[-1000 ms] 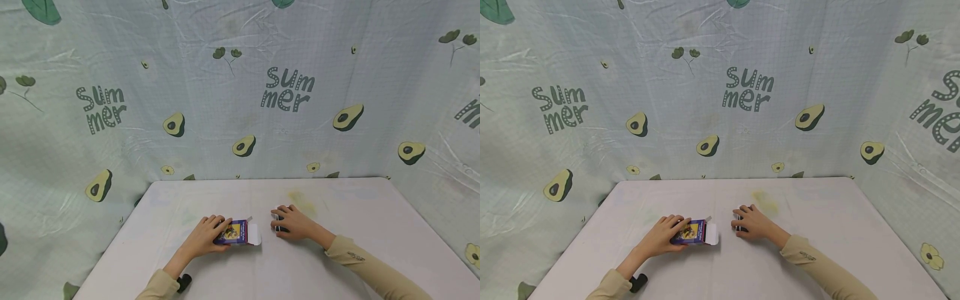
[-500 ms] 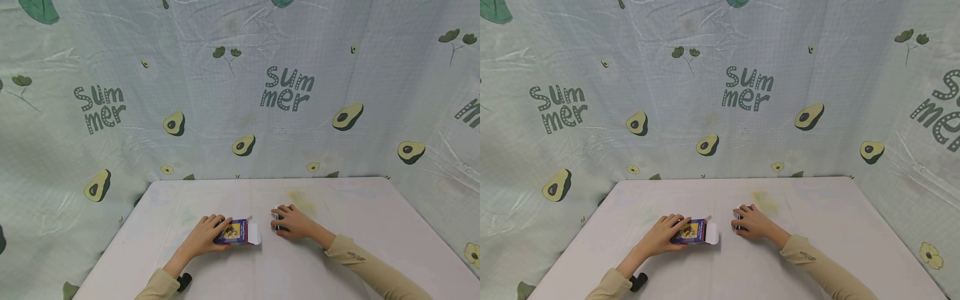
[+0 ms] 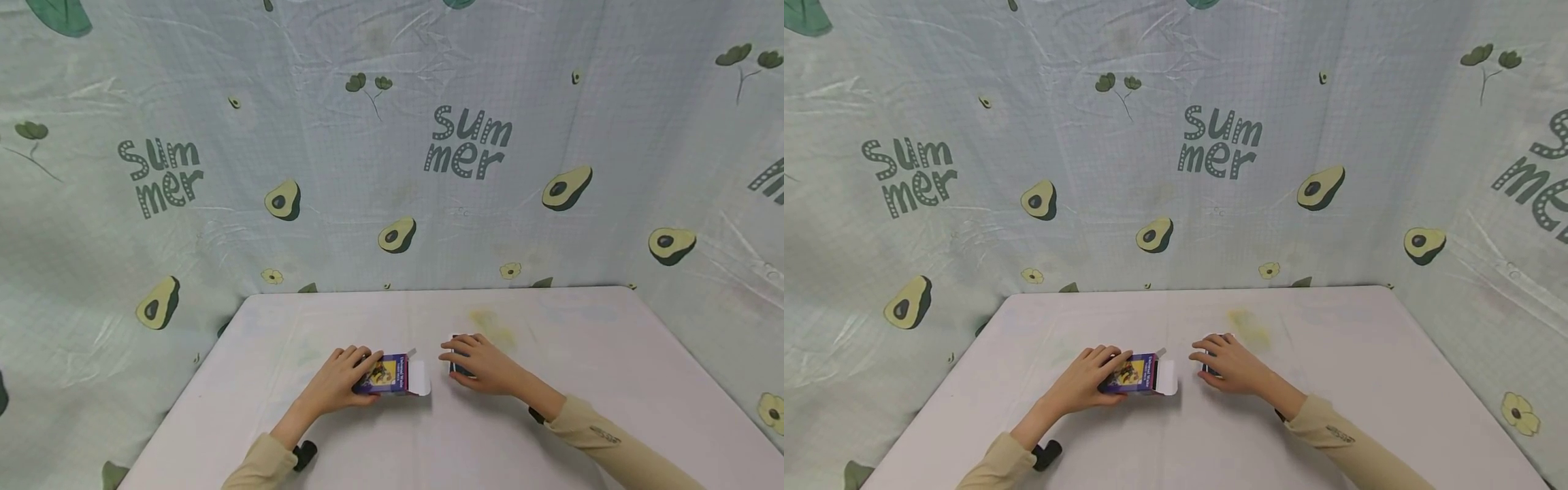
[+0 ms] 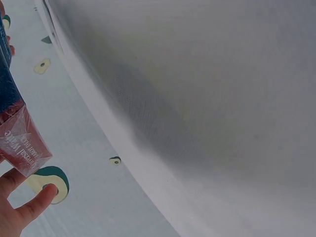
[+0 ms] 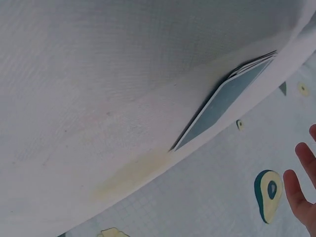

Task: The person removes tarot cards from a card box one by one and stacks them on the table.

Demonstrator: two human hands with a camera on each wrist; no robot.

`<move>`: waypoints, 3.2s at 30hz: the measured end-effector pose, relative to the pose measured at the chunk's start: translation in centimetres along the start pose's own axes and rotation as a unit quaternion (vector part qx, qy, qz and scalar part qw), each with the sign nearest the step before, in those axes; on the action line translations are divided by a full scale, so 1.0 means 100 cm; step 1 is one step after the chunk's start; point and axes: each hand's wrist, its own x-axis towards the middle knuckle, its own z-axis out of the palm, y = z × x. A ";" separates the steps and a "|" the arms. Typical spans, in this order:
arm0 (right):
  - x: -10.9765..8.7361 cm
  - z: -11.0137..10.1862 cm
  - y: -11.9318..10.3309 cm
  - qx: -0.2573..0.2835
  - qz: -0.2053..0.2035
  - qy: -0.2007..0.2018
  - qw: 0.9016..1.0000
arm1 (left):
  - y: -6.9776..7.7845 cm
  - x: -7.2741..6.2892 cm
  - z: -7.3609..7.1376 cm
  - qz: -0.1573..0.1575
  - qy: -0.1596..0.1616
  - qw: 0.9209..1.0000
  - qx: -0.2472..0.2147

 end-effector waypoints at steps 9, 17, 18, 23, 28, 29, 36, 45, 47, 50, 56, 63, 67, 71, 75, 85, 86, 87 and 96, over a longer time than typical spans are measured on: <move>-0.003 -0.011 -0.008 0.002 -0.021 0.022 1.000 | 0.002 0.005 -0.002 0.014 0.008 1.000 0.007; 0.002 -0.021 -0.015 0.000 -0.042 0.028 0.999 | 0.003 0.010 -0.006 0.024 0.012 1.000 0.008; 0.003 -0.022 -0.017 0.001 -0.047 0.032 0.998 | 0.003 0.011 -0.006 0.024 0.010 1.000 0.008; 0.008 -0.023 -0.023 0.000 -0.081 0.052 0.995 | 0.005 0.013 -0.007 0.025 0.005 1.000 0.004; 0.011 -0.019 -0.028 0.000 -0.103 0.056 0.993 | 0.005 0.015 -0.006 0.033 0.011 0.999 0.009; 0.012 -0.018 -0.029 0.003 -0.104 0.054 0.993 | 0.005 0.015 -0.006 0.035 0.013 0.999 0.009; 0.017 -0.016 -0.036 0.001 -0.104 0.025 0.994 | 0.005 0.016 -0.007 0.045 0.020 0.999 0.010; 0.019 -0.019 -0.041 -0.018 -0.097 0.007 0.995 | 0.005 0.017 -0.007 0.057 0.040 0.998 0.006; 0.018 -0.018 -0.041 -0.024 -0.099 0.013 0.995 | 0.005 0.017 -0.006 0.056 0.039 0.998 0.007; 0.017 -0.017 -0.040 -0.035 -0.105 0.023 0.994 | 0.005 0.016 -0.006 0.053 0.034 0.998 0.009; 0.014 -0.016 -0.038 -0.045 -0.111 0.036 0.992 | 0.004 0.015 -0.006 0.052 0.032 0.998 0.010; 0.011 -0.015 -0.036 -0.041 -0.118 0.057 0.991 | 0.004 0.014 -0.006 0.051 0.032 0.998 0.016; 0.012 -0.015 -0.036 -0.044 -0.117 0.051 0.991 | 0.004 0.014 -0.006 0.053 0.033 0.998 0.014; 0.013 -0.016 -0.037 -0.042 -0.117 0.035 0.992 | 0.003 0.014 -0.006 0.056 0.035 0.998 0.013; 0.014 -0.015 -0.038 -0.050 -0.121 0.033 0.991 | 0.003 0.015 -0.005 0.056 0.034 0.998 0.014; 0.012 -0.011 -0.032 -0.080 -0.115 0.061 0.988 | 0.003 0.014 -0.004 0.052 0.032 0.998 0.012; 0.012 -0.011 -0.032 -0.083 -0.114 0.063 0.988 | 0.003 0.014 -0.004 0.052 0.033 0.998 0.011; 0.013 -0.011 -0.032 -0.087 -0.113 0.064 0.988 | 0.004 0.014 -0.004 0.051 0.033 0.998 0.011; 0.019 -0.010 -0.034 -0.082 -0.081 0.045 0.992 | 0.004 0.016 -0.002 0.056 0.037 0.998 0.018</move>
